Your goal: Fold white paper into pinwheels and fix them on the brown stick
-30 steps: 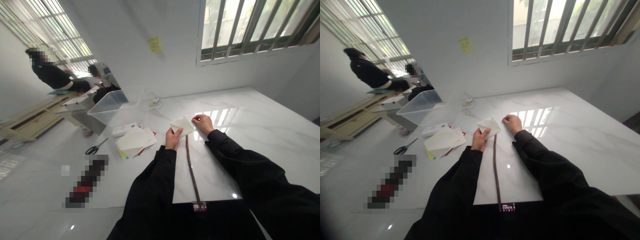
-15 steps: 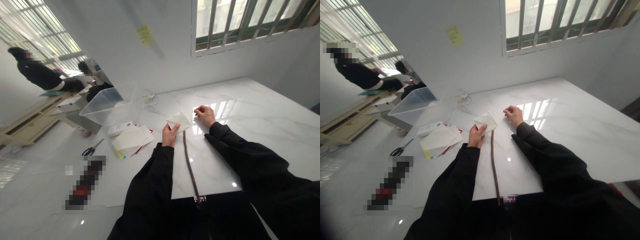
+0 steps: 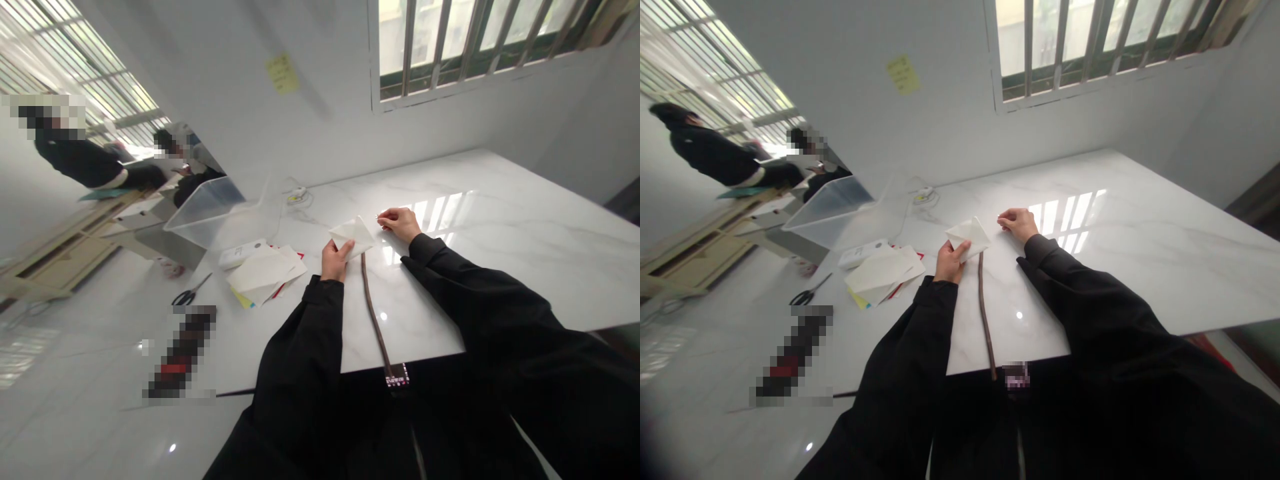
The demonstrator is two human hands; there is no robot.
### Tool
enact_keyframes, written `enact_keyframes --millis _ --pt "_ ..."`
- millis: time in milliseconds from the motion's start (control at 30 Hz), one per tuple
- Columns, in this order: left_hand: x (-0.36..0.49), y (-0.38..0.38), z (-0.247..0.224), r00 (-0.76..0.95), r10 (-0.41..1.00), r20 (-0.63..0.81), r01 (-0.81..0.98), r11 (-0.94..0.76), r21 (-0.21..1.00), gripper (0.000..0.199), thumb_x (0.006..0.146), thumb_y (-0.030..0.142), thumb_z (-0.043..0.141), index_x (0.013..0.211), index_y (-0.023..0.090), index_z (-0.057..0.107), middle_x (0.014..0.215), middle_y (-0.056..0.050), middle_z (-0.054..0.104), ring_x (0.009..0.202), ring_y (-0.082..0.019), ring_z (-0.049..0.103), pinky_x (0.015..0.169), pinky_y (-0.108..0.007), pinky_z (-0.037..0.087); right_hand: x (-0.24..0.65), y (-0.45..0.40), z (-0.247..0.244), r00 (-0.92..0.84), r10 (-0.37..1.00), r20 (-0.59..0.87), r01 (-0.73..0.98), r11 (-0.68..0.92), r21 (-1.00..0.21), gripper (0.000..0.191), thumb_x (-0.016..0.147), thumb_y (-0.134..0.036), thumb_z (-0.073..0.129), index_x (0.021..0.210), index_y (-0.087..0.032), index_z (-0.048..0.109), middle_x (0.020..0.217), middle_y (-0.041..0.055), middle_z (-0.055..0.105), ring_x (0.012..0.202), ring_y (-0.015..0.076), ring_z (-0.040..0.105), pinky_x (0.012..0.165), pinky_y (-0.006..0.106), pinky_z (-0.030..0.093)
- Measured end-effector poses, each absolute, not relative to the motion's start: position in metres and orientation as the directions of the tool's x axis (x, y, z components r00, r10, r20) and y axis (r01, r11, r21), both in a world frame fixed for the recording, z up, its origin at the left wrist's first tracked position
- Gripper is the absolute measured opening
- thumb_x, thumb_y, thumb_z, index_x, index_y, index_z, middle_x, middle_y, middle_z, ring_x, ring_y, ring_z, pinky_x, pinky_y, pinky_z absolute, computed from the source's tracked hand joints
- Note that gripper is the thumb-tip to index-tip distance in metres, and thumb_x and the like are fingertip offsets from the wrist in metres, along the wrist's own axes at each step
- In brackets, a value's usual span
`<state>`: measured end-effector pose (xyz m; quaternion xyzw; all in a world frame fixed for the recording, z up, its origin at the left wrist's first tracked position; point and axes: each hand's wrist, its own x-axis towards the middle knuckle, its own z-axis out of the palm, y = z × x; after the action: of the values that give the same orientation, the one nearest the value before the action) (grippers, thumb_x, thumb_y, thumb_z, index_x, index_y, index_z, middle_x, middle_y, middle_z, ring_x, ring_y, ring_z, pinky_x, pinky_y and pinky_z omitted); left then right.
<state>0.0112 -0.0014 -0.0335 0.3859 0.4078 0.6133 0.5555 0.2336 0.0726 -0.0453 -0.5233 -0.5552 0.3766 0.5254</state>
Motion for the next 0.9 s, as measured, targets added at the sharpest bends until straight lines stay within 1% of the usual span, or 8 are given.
enact_keyframes --millis 167,400,500,567,667,800,833,900 --pt "0.011 0.0 -0.035 -0.068 0.997 0.031 -0.335 -0.052 0.941 0.058 0.052 0.039 0.098 0.098 0.014 0.074 0.102 -0.01 0.08 0.094 -0.024 0.072 0.095 -0.039 0.054 0.233 0.054 -0.042 0.075 0.987 0.142 0.044 0.139 -0.989 0.019 0.07 -0.027 0.087 0.084 -0.017 0.077 0.071 0.003 0.076 0.067 0.0161 0.072 0.073 0.031 0.063" --pt "0.01 0.001 -0.036 0.011 0.997 0.07 -0.221 -0.066 0.973 0.056 0.055 0.041 0.097 0.099 0.014 0.076 0.102 -0.01 0.079 0.09 -0.024 0.072 0.093 -0.04 0.054 0.236 0.018 -0.036 -0.009 0.995 0.102 -0.147 0.099 -0.984 0.036 0.062 -0.041 0.094 0.08 -0.017 0.074 0.076 0.0055 0.077 0.074 0.019 0.073 0.079 0.036 0.064" --pt "0.01 0.001 -0.035 0.038 0.995 0.094 -0.178 -0.086 0.98 0.058 0.055 0.041 0.097 0.101 0.013 0.077 0.103 -0.012 0.08 0.092 -0.026 0.073 0.094 -0.04 0.054 0.239 0.013 -0.036 -0.016 0.988 0.155 -0.077 0.154 -0.985 0.037 0.066 -0.047 0.09 0.083 -0.017 0.076 0.079 0.0051 0.076 0.077 0.0191 0.071 0.083 0.038 0.061" --pt "0.01 0.0 -0.034 0.052 0.993 0.108 -0.152 -0.099 0.983 0.059 0.055 0.041 0.097 0.104 0.013 0.077 0.105 -0.012 0.08 0.094 -0.026 0.073 0.096 -0.04 0.054 0.24 0.011 -0.035 -0.01 0.975 0.223 0.01 0.223 -0.975 0.036 0.07 -0.05 0.086 0.084 -0.019 0.077 0.085 0.0054 0.076 0.086 0.0208 0.071 0.091 0.04 0.058" --pt "0.01 -0.002 -0.033 0.057 0.992 0.108 -0.125 -0.101 0.987 0.06 0.056 0.04 0.096 0.106 0.013 0.077 0.105 -0.013 0.08 0.095 -0.027 0.074 0.095 -0.041 0.055 0.237 0.009 -0.032 -0.041 0.955 0.293 0.066 0.295 -0.953 0.035 0.072 -0.053 0.083 0.083 -0.02 0.077 0.106 0.0093 0.076 0.109 0.0258 0.069 0.102 0.042 0.053" --pt "0.011 -0.004 -0.031 0.084 0.991 0.106 -0.106 -0.097 0.99 0.063 0.057 0.04 0.096 0.11 0.013 0.076 0.105 -0.013 0.08 0.093 -0.027 0.075 0.093 -0.041 0.057 0.224 0.002 -0.029 -0.141 0.942 0.305 0.033 0.313 -0.949 0.036 0.075 -0.054 0.082 0.086 -0.02 0.078 0.136 0.0136 0.065 0.128 0.0287 0.061 0.102 0.041 0.051" --pt "0.011 -0.005 -0.03 0.094 0.989 0.113 -0.094 -0.104 0.99 0.063 0.058 0.041 0.095 0.111 0.013 0.076 0.106 -0.013 0.08 0.093 -0.027 0.075 0.093 -0.041 0.057 0.22 0.0 -0.029 -0.168 0.937 0.307 0.038 0.318 -0.947 0.035 0.075 -0.054 0.082 0.087 -0.02 0.079 0.137 0.0131 0.064 0.128 0.0284 0.061 0.102 0.041 0.051" --pt "0.011 -0.005 -0.03 0.111 0.985 0.131 -0.067 -0.124 0.99 0.062 0.06 0.042 0.094 0.112 0.013 0.076 0.107 -0.013 0.08 0.094 -0.027 0.075 0.092 -0.039 0.057 0.212 -0.004 -0.03 -0.216 0.925 0.312 0.069 0.334 -0.94 0.034 0.077 -0.054 0.081 0.087 -0.021 0.08 0.126 0.0109 0.066 0.119 0.0264 0.063 0.096 0.038 0.052"
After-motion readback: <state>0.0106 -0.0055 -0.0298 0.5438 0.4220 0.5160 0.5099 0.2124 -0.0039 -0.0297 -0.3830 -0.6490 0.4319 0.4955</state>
